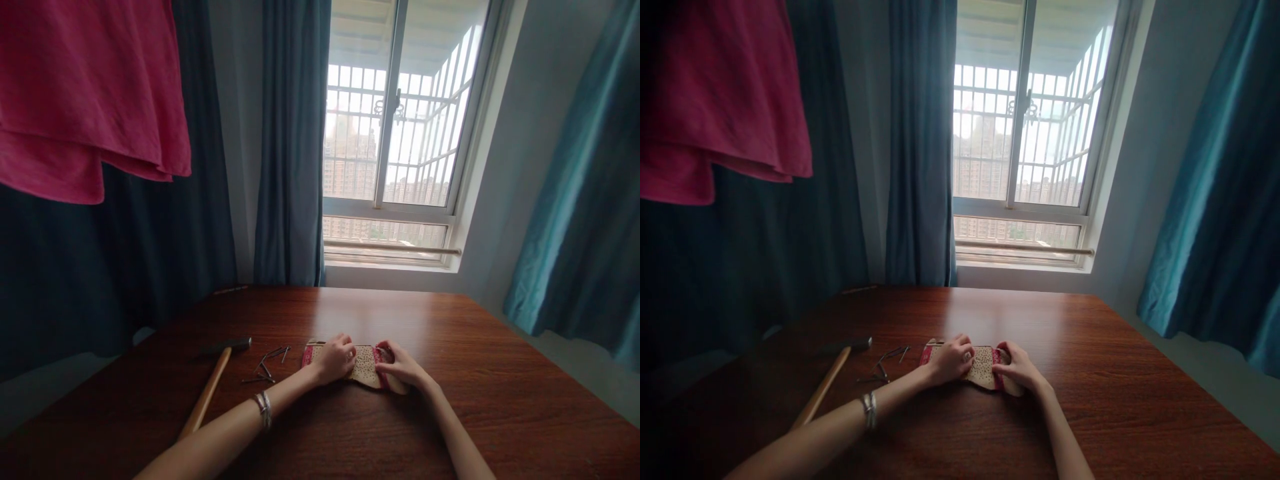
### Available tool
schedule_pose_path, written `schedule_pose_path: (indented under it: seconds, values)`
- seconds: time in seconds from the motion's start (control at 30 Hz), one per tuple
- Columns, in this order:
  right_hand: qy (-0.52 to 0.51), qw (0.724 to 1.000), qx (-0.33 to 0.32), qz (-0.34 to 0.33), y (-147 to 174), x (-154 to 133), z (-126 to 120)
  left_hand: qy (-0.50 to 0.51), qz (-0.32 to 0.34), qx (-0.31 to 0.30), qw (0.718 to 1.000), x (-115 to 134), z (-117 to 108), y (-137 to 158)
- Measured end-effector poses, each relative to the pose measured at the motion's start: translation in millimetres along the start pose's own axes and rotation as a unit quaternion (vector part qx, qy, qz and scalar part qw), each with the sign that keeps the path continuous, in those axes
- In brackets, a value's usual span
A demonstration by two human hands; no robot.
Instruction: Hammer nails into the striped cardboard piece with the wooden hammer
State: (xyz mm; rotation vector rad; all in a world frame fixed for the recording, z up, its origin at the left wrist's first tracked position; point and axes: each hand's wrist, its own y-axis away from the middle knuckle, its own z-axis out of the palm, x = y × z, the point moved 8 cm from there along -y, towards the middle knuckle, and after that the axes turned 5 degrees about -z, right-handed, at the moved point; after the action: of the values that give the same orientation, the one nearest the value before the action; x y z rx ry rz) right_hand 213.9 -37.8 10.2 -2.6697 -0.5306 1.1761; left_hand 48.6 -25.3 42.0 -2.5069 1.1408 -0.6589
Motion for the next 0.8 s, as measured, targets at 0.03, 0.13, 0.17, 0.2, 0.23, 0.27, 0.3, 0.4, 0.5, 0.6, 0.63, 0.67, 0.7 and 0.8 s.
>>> schedule_pose_path:
  seconds: [0.03, 0.13, 0.17, 0.2, 0.23, 0.27, 0.3, 0.4, 0.5, 0.6, 0.63, 0.67, 0.7, 0.8]
  values:
    - [0.006, 1.0, 0.009, 0.001, -1, 1, 0, 0.002, 0.0, -0.007, 1.0, 0, 0, 2]
    - [0.026, 0.999, 0.038, 0.005, -3, 1, 0, 0.015, -0.015, -0.017, 1.0, -1, -1, 7]
    - [0.033, 0.998, 0.047, 0.008, -3, 1, 0, 0.02, -0.021, -0.02, 0.999, -1, -1, 8]
    - [0.041, 0.998, 0.055, 0.012, -3, 1, 0, 0.023, -0.026, -0.021, 0.999, -2, -2, 9]
    - [0.048, 0.997, 0.061, 0.016, -3, 0, 0, 0.025, -0.03, -0.021, 0.999, -2, -2, 10]
    - [0.056, 0.996, 0.066, 0.019, -3, -1, 0, 0.025, -0.031, -0.019, 0.999, -1, -3, 11]
    - [0.064, 0.995, 0.07, 0.022, -3, -2, 0, 0.022, -0.029, -0.017, 0.999, 0, -4, 11]
    - [0.088, 0.993, 0.073, 0.024, -3, -4, -1, -0.001, -0.016, -0.014, 1.0, 5, -5, 14]
    - [0.106, 0.992, 0.071, 0.02, -2, -6, -1, -0.029, -0.013, -0.018, 0.999, 10, -4, 15]
    - [0.119, 0.99, 0.072, 0.013, -1, -7, -1, -0.051, -0.017, -0.025, 0.998, 13, -3, 16]
    - [0.122, 0.99, 0.073, 0.011, 0, -7, -1, -0.055, -0.019, -0.029, 0.998, 15, -3, 16]
    - [0.125, 0.989, 0.075, 0.01, 0, -7, 0, -0.055, -0.022, -0.033, 0.998, 16, -3, 17]
    - [0.127, 0.989, 0.078, 0.007, 0, -7, 0, -0.05, -0.027, -0.033, 0.998, 17, -4, 18]
    - [0.131, 0.986, 0.1, -0.001, 0, -8, -2, -0.018, -0.042, -0.008, 0.999, 18, -18, 25]
